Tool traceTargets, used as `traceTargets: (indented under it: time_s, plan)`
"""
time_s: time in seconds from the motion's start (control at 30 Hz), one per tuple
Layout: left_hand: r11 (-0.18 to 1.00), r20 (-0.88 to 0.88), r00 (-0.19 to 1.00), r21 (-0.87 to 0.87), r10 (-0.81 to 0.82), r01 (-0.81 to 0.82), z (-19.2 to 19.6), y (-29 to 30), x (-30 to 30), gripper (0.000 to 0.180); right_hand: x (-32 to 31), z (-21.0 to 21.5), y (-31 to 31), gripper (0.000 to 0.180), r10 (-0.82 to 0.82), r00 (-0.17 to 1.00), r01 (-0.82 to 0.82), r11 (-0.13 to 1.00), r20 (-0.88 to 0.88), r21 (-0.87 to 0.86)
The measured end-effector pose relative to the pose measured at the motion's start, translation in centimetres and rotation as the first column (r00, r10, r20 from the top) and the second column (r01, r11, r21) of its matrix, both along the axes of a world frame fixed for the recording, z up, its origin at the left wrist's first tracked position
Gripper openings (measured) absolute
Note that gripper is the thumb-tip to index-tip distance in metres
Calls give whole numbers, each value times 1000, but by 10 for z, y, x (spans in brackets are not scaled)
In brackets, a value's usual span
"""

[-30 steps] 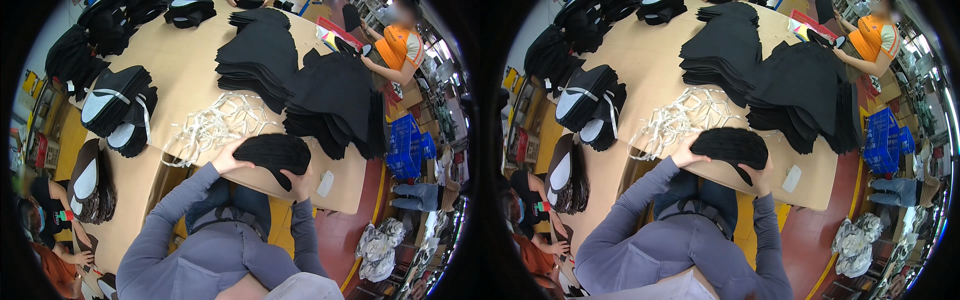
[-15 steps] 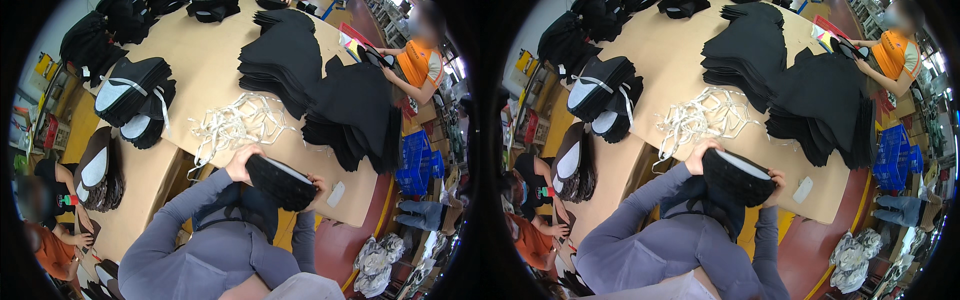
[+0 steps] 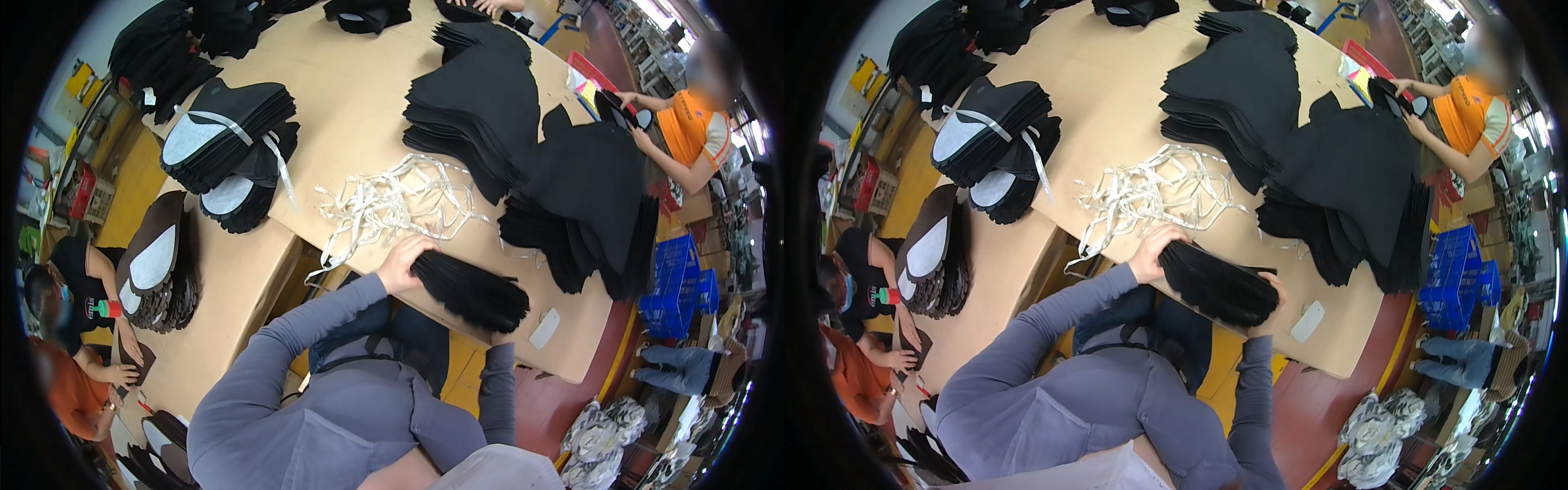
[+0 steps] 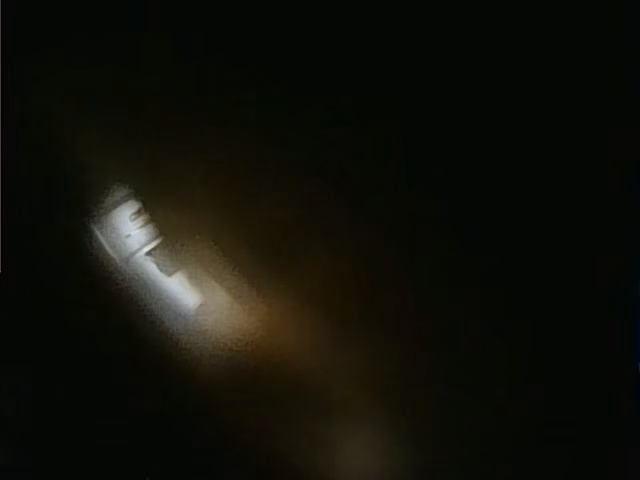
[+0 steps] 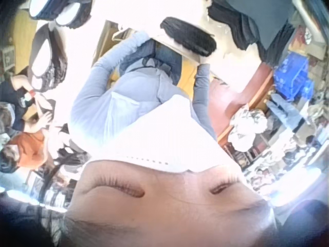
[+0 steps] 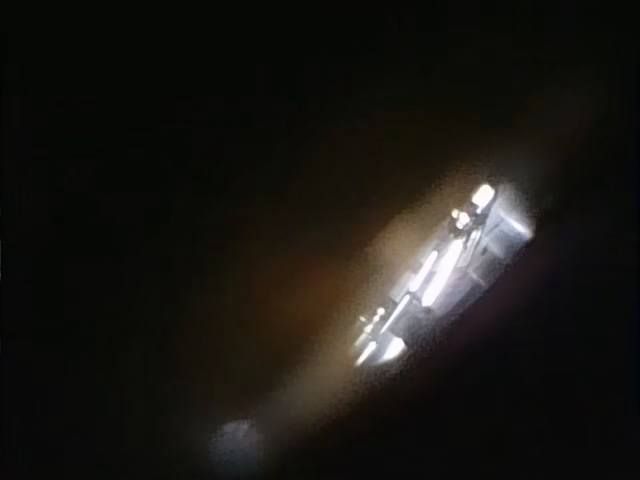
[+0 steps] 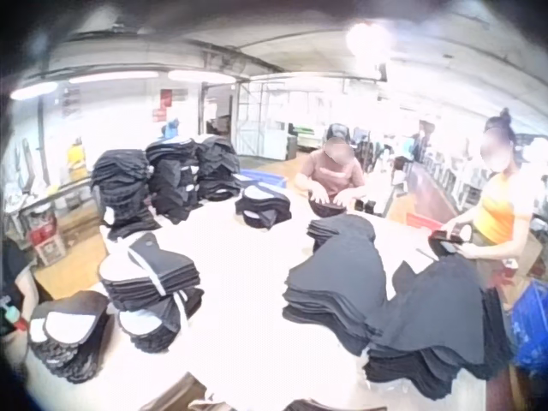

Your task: The person assembles footwear parts by hand at a workbench. They pick up black insoles and white inserts, align them, and tie them together with white elastic bands. The finished units are stacked on the table. Coworkers are visible in the background performing similar tasks.

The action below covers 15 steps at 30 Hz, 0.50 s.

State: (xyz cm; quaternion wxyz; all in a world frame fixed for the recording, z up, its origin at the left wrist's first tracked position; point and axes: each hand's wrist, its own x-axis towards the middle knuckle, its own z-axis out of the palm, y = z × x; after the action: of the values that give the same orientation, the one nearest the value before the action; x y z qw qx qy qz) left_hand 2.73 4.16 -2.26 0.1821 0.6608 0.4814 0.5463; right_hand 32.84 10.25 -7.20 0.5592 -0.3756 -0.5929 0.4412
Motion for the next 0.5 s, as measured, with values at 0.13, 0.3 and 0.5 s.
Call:
traceTargets:
  time_s: [0.13, 0.3, 0.5]
  plan:
    - [986, 100, 983, -80, 155, -147, 0, -10, 18, 52, -7, 12, -14, 39, -220, 956, 181, 962, 191, 203]
    - [914, -85, 972, -329, 220, -236, 60, -22, -5, 63, -36, 110, -22, 47, -90, 958, 150, 966, 272, -211]
    - [833, -737, 644, -212, 208, -512, 12, -17, -98, 47, -33, 73, -12, 50, -90, 794, 287, 927, 602, -240]
